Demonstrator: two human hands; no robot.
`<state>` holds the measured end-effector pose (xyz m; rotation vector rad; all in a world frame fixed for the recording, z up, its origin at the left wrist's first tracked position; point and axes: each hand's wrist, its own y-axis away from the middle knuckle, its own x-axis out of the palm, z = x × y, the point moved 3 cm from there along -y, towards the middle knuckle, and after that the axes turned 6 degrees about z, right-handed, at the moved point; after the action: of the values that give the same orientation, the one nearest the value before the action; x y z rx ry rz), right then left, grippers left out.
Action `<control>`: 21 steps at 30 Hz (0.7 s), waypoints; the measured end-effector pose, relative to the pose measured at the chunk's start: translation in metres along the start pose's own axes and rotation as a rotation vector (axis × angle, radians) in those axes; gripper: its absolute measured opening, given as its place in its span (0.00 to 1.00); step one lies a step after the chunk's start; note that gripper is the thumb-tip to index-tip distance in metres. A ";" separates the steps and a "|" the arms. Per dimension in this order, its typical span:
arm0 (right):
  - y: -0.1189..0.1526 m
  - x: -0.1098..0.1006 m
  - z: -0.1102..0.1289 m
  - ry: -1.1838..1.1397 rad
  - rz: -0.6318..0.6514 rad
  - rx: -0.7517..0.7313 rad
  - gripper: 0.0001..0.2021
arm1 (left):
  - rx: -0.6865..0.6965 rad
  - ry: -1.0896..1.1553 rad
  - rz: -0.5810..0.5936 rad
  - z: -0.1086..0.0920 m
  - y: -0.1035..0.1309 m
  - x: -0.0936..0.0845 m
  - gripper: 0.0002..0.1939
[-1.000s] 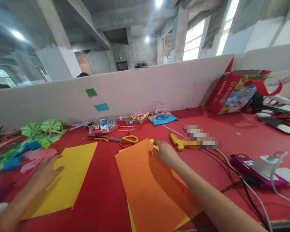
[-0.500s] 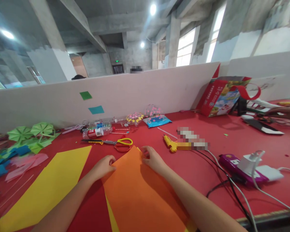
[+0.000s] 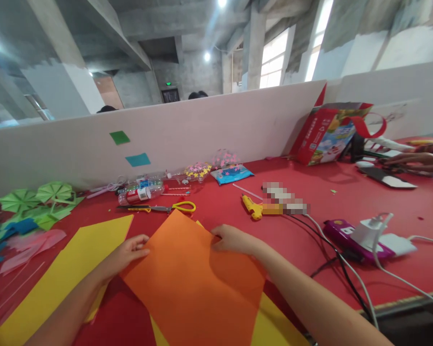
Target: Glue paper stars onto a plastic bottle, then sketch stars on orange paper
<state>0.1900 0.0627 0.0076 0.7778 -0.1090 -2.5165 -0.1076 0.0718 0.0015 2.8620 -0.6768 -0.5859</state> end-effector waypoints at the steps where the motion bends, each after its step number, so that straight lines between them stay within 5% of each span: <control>1: 0.004 0.000 0.001 -0.013 -0.012 -0.006 0.06 | 0.009 -0.004 -0.028 -0.001 0.002 -0.001 0.15; 5: 0.025 -0.009 -0.003 -0.078 -0.147 -0.024 0.07 | 0.071 -0.049 -0.254 -0.006 0.013 -0.010 0.18; 9: 0.042 -0.027 0.018 -0.060 -0.238 -0.126 0.08 | 0.205 -0.057 -0.381 -0.031 0.024 -0.018 0.34; 11: 0.046 -0.031 0.049 0.115 -0.205 -0.316 0.07 | 0.345 -0.061 -0.326 -0.054 0.026 -0.019 0.40; 15: 0.045 -0.039 0.108 0.299 -0.154 -0.520 0.09 | 0.192 0.035 0.012 -0.080 0.021 -0.018 0.20; 18: 0.038 -0.054 0.117 0.255 -0.209 -0.441 0.18 | 0.171 0.047 -0.005 -0.082 0.020 -0.023 0.14; 21: 0.029 -0.058 0.100 0.248 0.042 -0.262 0.18 | 0.163 0.063 -0.037 -0.075 0.021 -0.025 0.15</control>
<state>0.1895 0.0589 0.1266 0.9558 0.2795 -2.3112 -0.1060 0.0680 0.0833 3.0354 -0.6928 -0.4638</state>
